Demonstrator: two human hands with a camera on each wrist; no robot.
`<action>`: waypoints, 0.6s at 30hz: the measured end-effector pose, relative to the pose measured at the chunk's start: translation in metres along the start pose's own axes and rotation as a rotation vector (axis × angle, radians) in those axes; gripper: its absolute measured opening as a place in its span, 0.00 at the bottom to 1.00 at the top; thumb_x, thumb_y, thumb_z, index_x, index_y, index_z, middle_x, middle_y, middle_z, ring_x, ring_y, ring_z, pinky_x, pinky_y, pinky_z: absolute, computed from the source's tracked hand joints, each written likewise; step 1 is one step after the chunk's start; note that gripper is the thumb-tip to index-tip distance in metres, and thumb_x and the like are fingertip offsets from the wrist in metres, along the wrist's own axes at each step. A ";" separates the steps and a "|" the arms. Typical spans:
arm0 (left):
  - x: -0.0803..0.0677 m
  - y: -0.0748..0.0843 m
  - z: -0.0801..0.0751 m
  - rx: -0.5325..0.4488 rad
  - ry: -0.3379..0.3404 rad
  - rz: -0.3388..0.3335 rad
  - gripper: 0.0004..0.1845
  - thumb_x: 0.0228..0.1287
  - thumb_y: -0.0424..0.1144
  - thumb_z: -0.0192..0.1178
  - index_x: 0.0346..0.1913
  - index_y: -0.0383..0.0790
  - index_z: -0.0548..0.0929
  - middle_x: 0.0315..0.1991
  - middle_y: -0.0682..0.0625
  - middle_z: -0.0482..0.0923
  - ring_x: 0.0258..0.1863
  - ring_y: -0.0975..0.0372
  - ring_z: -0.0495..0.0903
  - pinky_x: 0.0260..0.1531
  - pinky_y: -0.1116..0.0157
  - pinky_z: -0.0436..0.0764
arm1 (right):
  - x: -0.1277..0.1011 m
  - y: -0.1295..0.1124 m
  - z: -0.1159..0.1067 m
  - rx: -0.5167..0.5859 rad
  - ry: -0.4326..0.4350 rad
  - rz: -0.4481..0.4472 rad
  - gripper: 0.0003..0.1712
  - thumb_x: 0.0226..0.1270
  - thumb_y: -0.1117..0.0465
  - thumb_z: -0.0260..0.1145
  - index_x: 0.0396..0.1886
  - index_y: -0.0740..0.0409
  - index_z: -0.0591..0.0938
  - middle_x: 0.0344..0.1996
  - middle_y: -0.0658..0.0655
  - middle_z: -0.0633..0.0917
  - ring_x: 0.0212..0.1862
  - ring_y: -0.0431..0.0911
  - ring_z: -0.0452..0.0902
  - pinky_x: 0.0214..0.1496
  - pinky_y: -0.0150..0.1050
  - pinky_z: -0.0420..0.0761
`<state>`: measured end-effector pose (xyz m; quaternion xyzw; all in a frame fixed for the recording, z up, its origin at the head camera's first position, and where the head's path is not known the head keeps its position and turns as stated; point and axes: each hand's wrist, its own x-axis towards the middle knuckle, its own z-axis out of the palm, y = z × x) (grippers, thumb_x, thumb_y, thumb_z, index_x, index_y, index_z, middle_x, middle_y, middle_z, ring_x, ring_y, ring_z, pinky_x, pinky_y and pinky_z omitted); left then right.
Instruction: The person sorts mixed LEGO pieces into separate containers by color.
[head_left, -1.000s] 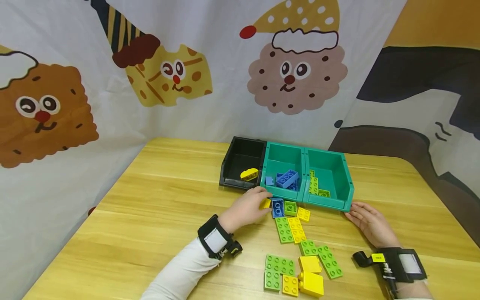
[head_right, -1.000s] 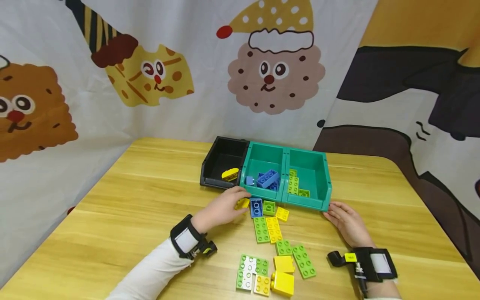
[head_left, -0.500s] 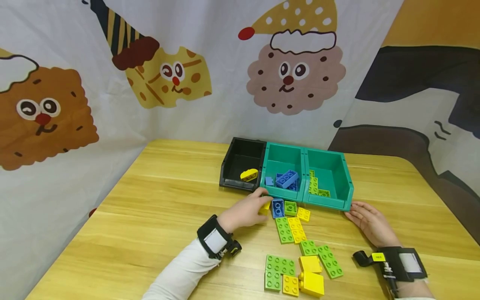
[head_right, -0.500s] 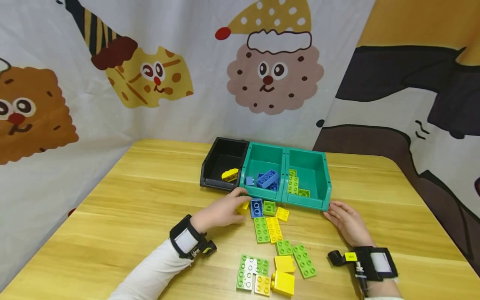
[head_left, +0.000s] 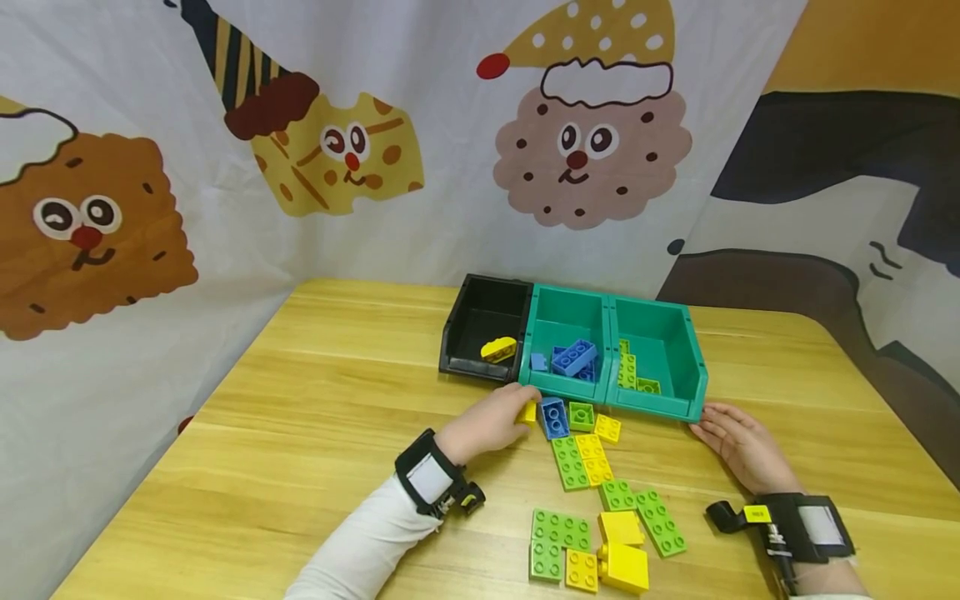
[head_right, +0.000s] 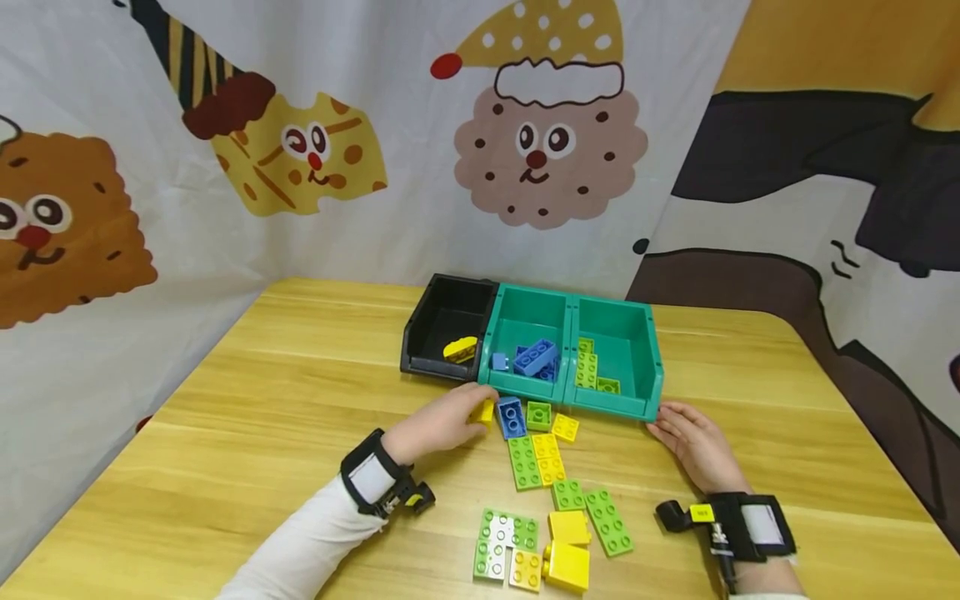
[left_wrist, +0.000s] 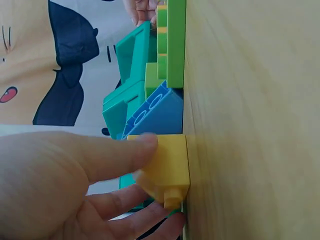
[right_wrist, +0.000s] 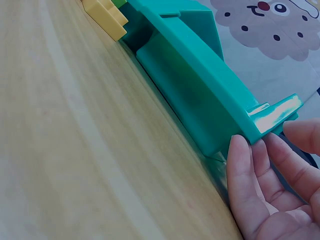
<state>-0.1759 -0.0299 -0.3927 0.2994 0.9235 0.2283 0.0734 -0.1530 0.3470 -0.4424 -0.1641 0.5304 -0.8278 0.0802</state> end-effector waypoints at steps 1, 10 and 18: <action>0.001 -0.001 0.000 -0.004 0.002 -0.001 0.21 0.63 0.35 0.62 0.59 0.42 0.73 0.51 0.48 0.76 0.44 0.63 0.73 0.53 0.68 0.75 | 0.000 0.000 0.000 -0.001 -0.002 -0.001 0.20 0.75 0.73 0.40 0.48 0.61 0.80 0.44 0.53 0.82 0.47 0.42 0.81 0.53 0.33 0.79; 0.002 -0.003 0.000 -0.017 0.012 0.000 0.19 0.63 0.36 0.61 0.57 0.41 0.73 0.54 0.48 0.77 0.49 0.62 0.75 0.57 0.66 0.74 | 0.000 0.001 -0.002 0.001 0.001 -0.004 0.21 0.75 0.73 0.39 0.48 0.61 0.80 0.44 0.53 0.82 0.47 0.42 0.81 0.53 0.33 0.79; 0.002 -0.003 0.001 -0.021 0.016 -0.005 0.20 0.62 0.35 0.62 0.57 0.41 0.74 0.54 0.48 0.77 0.48 0.62 0.75 0.57 0.66 0.74 | 0.000 0.001 -0.001 0.036 -0.017 -0.009 0.22 0.75 0.74 0.38 0.49 0.63 0.80 0.44 0.54 0.83 0.47 0.43 0.81 0.53 0.34 0.79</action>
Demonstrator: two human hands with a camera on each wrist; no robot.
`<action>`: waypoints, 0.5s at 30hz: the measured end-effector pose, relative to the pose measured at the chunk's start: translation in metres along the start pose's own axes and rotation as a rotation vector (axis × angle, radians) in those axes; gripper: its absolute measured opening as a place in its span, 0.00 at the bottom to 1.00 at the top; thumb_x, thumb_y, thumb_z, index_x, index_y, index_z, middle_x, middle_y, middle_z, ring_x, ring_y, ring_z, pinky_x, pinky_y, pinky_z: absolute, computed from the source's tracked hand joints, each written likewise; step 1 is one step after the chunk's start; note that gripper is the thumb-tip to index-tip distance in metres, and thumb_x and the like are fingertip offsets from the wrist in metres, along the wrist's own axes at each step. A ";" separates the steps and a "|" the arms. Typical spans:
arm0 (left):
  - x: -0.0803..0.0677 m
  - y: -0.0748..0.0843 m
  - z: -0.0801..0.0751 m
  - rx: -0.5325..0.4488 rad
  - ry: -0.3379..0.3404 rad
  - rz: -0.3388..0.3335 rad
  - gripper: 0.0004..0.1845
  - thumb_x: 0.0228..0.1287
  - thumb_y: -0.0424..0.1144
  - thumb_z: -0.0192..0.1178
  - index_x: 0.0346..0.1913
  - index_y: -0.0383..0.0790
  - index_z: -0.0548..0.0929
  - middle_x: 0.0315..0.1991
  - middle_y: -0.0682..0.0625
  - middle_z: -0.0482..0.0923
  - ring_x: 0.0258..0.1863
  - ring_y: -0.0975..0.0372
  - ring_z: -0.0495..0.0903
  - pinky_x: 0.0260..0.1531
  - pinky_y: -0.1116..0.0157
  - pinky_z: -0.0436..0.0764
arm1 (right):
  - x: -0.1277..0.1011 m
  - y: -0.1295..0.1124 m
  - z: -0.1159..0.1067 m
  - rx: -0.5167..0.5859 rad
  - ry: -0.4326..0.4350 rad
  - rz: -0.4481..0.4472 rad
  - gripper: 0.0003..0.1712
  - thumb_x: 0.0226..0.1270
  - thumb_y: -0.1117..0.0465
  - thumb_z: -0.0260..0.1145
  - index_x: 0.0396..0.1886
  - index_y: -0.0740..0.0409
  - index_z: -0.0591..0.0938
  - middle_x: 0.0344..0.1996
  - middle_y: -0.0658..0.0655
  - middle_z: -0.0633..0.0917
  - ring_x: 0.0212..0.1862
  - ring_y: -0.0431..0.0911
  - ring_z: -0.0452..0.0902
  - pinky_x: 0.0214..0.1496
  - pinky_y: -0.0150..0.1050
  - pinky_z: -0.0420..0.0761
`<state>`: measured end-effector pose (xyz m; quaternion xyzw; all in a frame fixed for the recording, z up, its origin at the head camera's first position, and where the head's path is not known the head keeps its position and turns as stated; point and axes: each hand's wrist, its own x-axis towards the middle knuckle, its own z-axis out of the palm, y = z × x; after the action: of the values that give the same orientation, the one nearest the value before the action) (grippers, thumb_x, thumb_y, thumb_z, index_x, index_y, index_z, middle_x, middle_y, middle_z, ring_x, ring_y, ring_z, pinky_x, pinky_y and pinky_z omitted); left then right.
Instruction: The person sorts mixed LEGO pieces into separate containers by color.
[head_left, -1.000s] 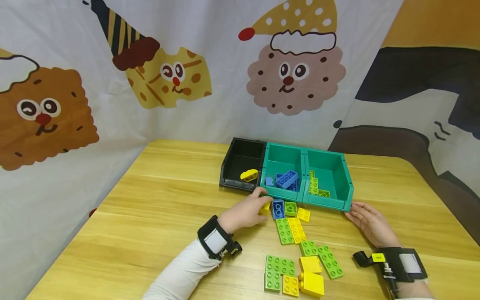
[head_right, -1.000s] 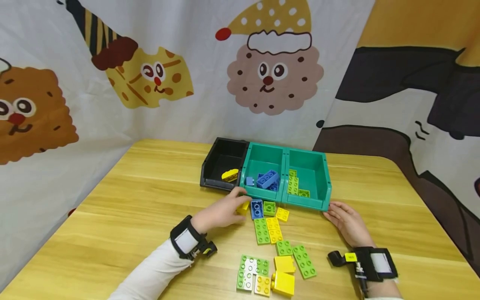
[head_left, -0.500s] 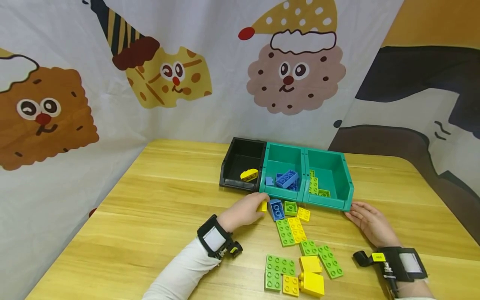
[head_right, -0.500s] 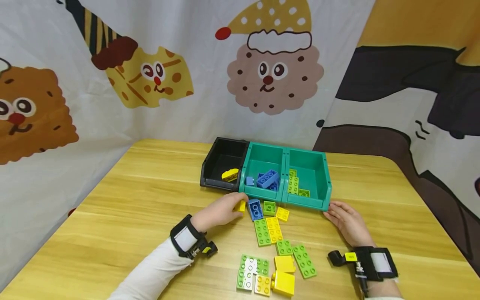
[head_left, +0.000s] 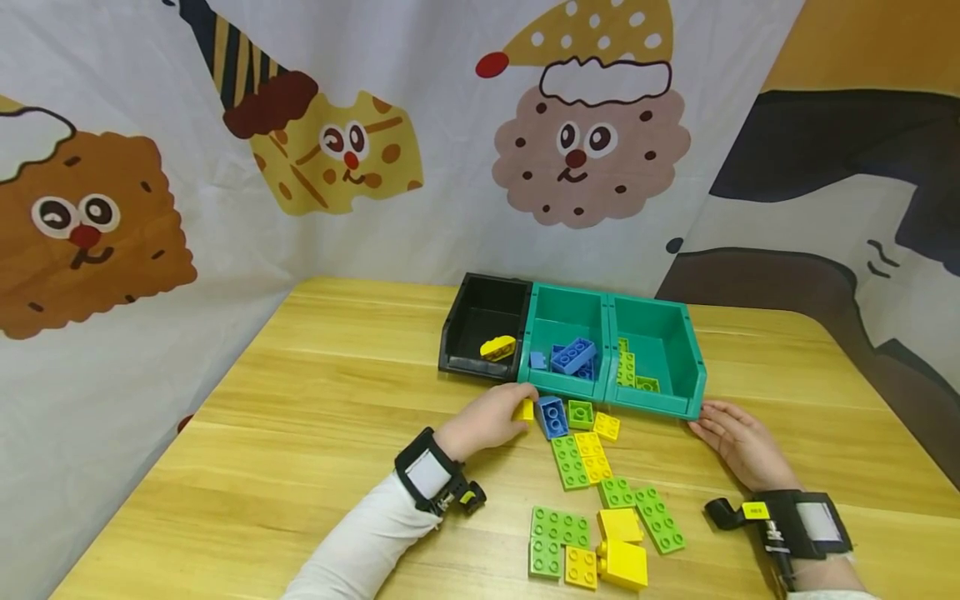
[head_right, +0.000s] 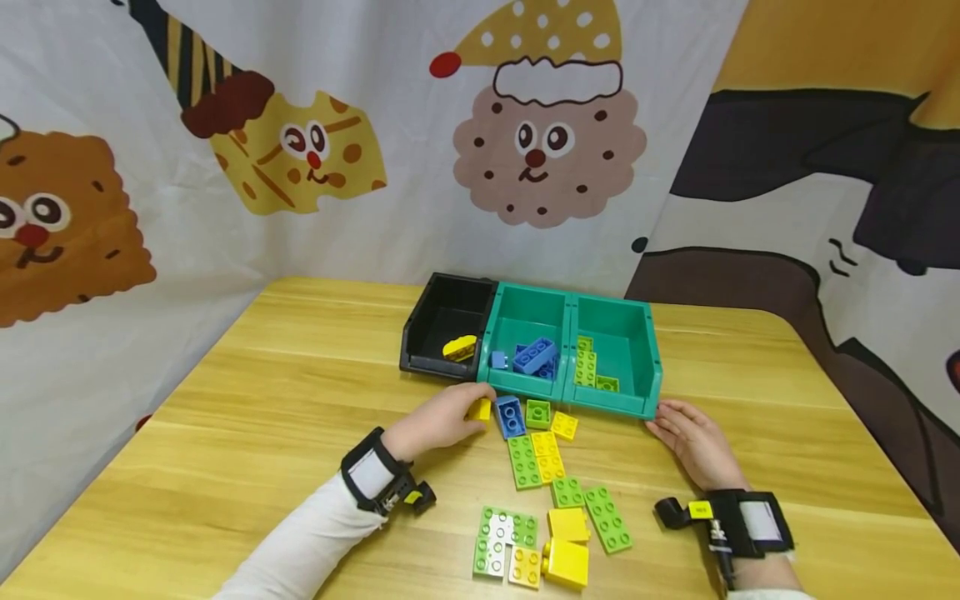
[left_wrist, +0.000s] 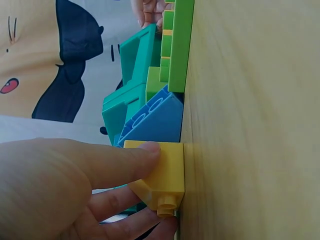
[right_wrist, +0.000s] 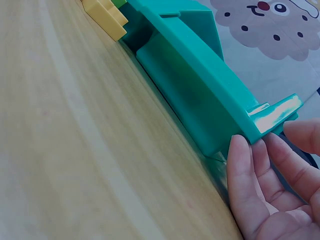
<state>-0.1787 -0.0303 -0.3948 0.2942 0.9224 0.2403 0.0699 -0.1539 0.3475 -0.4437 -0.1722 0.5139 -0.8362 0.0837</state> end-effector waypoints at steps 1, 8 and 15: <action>0.000 0.000 0.000 -0.002 0.000 0.000 0.20 0.62 0.35 0.62 0.57 0.41 0.74 0.54 0.48 0.77 0.47 0.62 0.75 0.57 0.66 0.74 | 0.000 0.000 0.000 -0.002 -0.001 0.000 0.22 0.75 0.74 0.38 0.49 0.62 0.80 0.44 0.54 0.83 0.47 0.43 0.81 0.53 0.34 0.79; 0.001 -0.004 -0.002 -0.029 0.062 0.025 0.20 0.61 0.36 0.64 0.56 0.39 0.76 0.52 0.48 0.79 0.45 0.62 0.75 0.53 0.67 0.76 | 0.000 -0.001 0.000 -0.040 0.012 0.006 0.22 0.75 0.74 0.38 0.48 0.61 0.80 0.44 0.52 0.83 0.47 0.42 0.81 0.53 0.33 0.79; 0.000 -0.004 -0.007 -0.050 0.134 0.035 0.20 0.60 0.37 0.65 0.55 0.39 0.77 0.51 0.48 0.80 0.43 0.62 0.75 0.50 0.67 0.77 | 0.001 0.000 -0.001 -0.055 0.024 0.009 0.22 0.75 0.73 0.39 0.48 0.60 0.80 0.43 0.52 0.83 0.47 0.41 0.81 0.52 0.33 0.79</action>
<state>-0.1823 -0.0358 -0.3905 0.2916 0.9135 0.2834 0.0110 -0.1546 0.3480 -0.4435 -0.1620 0.5384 -0.8234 0.0767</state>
